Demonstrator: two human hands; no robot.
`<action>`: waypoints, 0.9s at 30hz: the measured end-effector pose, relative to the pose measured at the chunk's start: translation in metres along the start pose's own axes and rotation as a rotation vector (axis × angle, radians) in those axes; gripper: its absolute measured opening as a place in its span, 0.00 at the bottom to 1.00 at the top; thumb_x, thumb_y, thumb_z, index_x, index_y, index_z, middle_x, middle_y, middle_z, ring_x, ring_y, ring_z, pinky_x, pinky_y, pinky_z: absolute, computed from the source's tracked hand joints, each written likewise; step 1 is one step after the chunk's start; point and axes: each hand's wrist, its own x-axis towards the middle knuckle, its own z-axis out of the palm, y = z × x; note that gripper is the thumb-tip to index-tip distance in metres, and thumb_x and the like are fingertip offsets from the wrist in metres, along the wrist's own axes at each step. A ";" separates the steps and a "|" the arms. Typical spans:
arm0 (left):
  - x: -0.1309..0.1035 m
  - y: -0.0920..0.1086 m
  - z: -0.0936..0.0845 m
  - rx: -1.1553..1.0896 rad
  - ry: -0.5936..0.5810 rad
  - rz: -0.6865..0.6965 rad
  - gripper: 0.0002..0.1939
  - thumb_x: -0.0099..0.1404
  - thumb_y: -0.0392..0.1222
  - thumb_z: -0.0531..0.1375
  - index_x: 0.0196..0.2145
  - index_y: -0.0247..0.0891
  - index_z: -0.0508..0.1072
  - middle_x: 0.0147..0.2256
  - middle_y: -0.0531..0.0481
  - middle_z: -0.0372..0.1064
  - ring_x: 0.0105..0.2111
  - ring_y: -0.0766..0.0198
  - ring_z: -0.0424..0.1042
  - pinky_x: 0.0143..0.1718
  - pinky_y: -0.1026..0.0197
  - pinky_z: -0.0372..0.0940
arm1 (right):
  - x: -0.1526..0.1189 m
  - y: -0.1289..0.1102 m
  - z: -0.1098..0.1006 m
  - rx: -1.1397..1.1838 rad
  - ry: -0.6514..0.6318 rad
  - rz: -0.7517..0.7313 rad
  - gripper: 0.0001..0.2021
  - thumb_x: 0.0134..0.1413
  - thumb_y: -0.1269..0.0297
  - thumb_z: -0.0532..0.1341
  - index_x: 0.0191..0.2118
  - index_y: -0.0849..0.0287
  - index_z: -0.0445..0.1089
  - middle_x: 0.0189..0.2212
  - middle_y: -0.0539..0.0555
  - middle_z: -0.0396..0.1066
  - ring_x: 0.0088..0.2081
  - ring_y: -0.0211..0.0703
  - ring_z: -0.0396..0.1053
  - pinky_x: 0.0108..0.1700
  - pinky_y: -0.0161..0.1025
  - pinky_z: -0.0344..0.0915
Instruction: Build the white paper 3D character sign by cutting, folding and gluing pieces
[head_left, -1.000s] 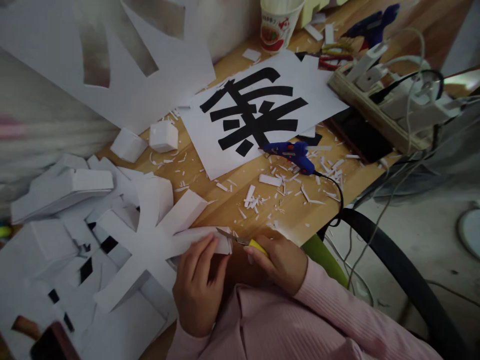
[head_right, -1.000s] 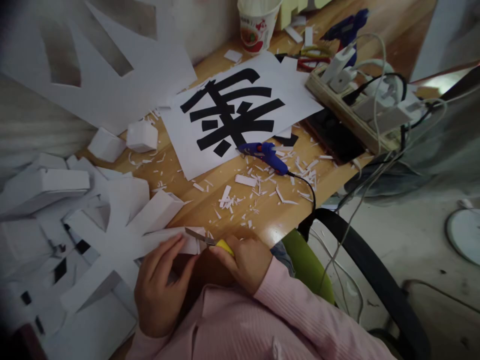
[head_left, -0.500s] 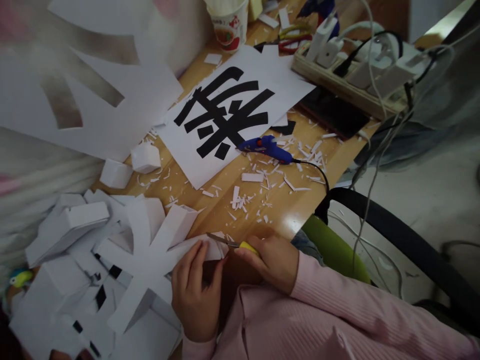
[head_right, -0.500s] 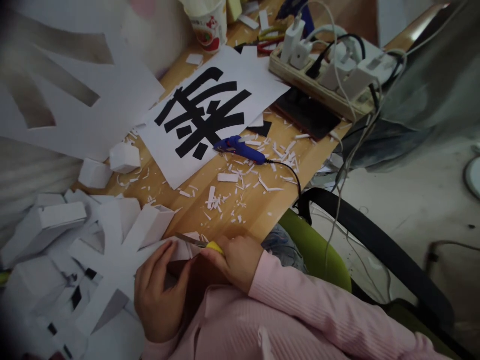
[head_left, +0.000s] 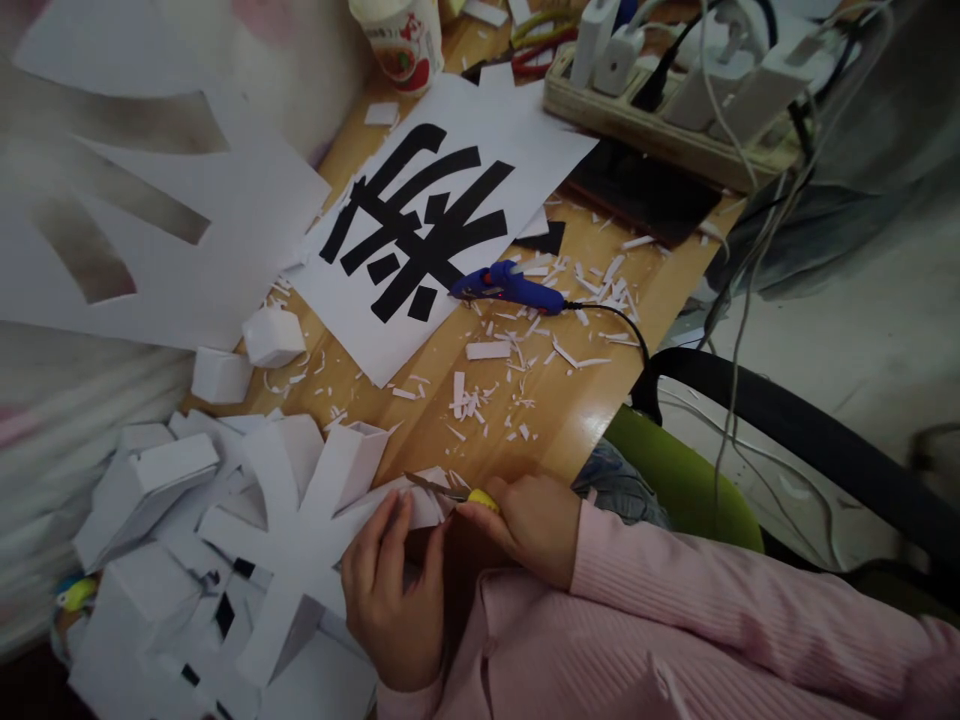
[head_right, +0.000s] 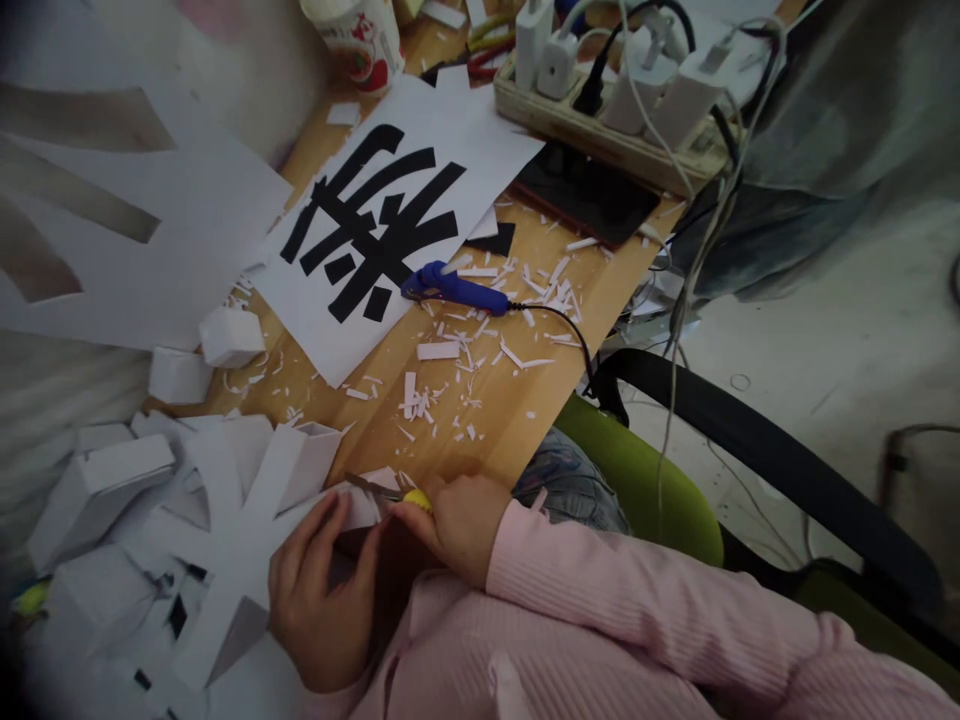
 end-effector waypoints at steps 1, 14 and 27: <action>0.000 0.000 0.000 0.003 0.006 0.000 0.19 0.60 0.38 0.68 0.49 0.35 0.74 0.47 0.38 0.75 0.45 0.53 0.74 0.48 0.53 0.66 | 0.000 -0.001 0.001 -0.001 0.002 0.016 0.28 0.68 0.45 0.46 0.42 0.64 0.74 0.32 0.67 0.79 0.34 0.58 0.79 0.28 0.41 0.61; 0.012 -0.011 -0.006 0.032 -0.210 -0.075 0.20 0.67 0.46 0.60 0.55 0.41 0.69 0.50 0.42 0.75 0.54 0.45 0.68 0.60 0.41 0.50 | 0.000 0.016 -0.001 0.188 0.183 -0.088 0.16 0.69 0.53 0.50 0.43 0.62 0.65 0.32 0.59 0.78 0.34 0.50 0.77 0.31 0.38 0.58; 0.050 -0.026 -0.113 -0.440 0.431 -0.582 0.28 0.51 0.44 0.73 0.50 0.46 0.75 0.44 0.53 0.77 0.41 0.59 0.77 0.39 0.64 0.72 | -0.009 -0.030 -0.046 0.530 0.600 -0.626 0.11 0.67 0.54 0.53 0.37 0.54 0.63 0.26 0.48 0.70 0.26 0.40 0.68 0.27 0.35 0.61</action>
